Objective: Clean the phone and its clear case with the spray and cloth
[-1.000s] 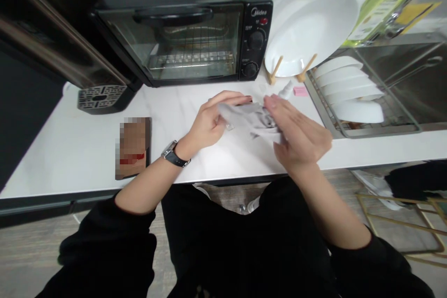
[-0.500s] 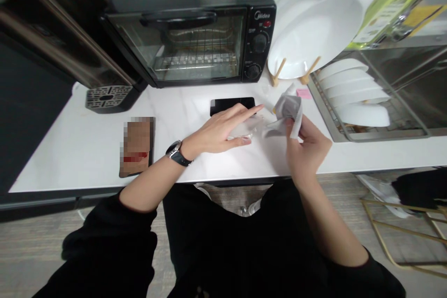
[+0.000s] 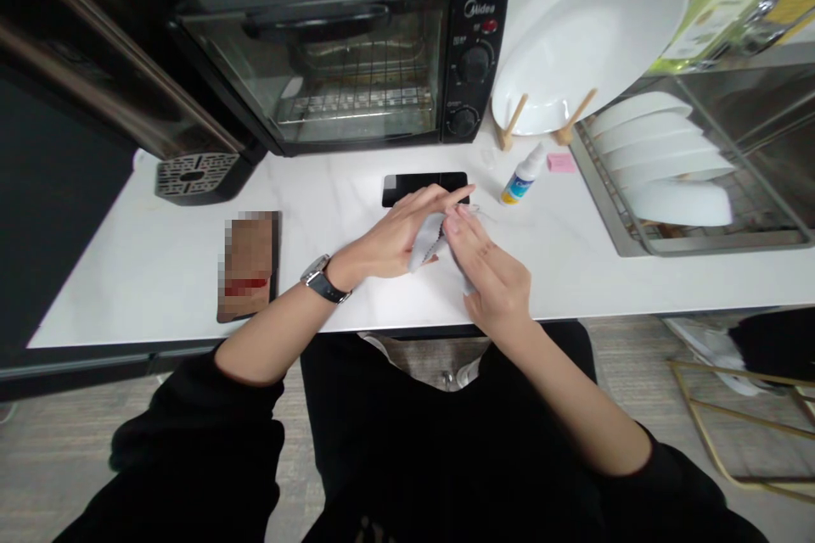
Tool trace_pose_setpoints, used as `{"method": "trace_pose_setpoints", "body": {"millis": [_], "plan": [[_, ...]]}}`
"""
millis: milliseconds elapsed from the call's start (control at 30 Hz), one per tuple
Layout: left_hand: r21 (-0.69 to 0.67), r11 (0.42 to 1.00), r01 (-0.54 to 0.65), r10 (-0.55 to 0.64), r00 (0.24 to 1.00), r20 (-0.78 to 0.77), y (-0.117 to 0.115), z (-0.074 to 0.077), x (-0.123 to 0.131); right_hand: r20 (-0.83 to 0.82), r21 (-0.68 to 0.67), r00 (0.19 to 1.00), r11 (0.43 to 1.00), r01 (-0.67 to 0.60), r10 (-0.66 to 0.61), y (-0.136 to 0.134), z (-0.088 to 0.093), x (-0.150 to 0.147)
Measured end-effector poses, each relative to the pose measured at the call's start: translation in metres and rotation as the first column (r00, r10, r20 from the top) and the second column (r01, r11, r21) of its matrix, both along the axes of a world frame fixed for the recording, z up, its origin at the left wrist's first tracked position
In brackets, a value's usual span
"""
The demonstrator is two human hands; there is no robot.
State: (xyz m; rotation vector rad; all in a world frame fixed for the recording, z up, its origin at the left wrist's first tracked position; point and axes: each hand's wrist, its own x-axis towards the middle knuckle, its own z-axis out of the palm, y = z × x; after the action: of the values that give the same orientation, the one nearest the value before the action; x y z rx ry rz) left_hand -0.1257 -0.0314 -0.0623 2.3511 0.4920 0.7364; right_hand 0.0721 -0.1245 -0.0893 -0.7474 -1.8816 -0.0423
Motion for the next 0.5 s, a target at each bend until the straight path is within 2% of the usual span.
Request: {"method": "trace_pose_setpoints", "body": {"millis": [167, 333, 500], "plan": [[0.018, 0.995, 0.097, -0.099, 0.985, 0.139, -0.001, -0.002, 0.0, 0.095, -0.037, 0.995, 0.999, -0.026, 0.029, 0.007, 0.01, 0.012], [0.104, 0.994, 0.04, -0.057, 0.985, 0.165, 0.002, -0.012, 0.001, 0.067, -0.087, 0.997, 0.995, 0.052, -0.046, 0.016, 0.013, 0.026], [0.115, 0.992, 0.06, -0.078, 0.984, 0.159, 0.004, -0.014, 0.003, 0.036, -0.082, 0.998, 0.995, 0.056, -0.053, 0.019, 0.01, 0.029]]}}
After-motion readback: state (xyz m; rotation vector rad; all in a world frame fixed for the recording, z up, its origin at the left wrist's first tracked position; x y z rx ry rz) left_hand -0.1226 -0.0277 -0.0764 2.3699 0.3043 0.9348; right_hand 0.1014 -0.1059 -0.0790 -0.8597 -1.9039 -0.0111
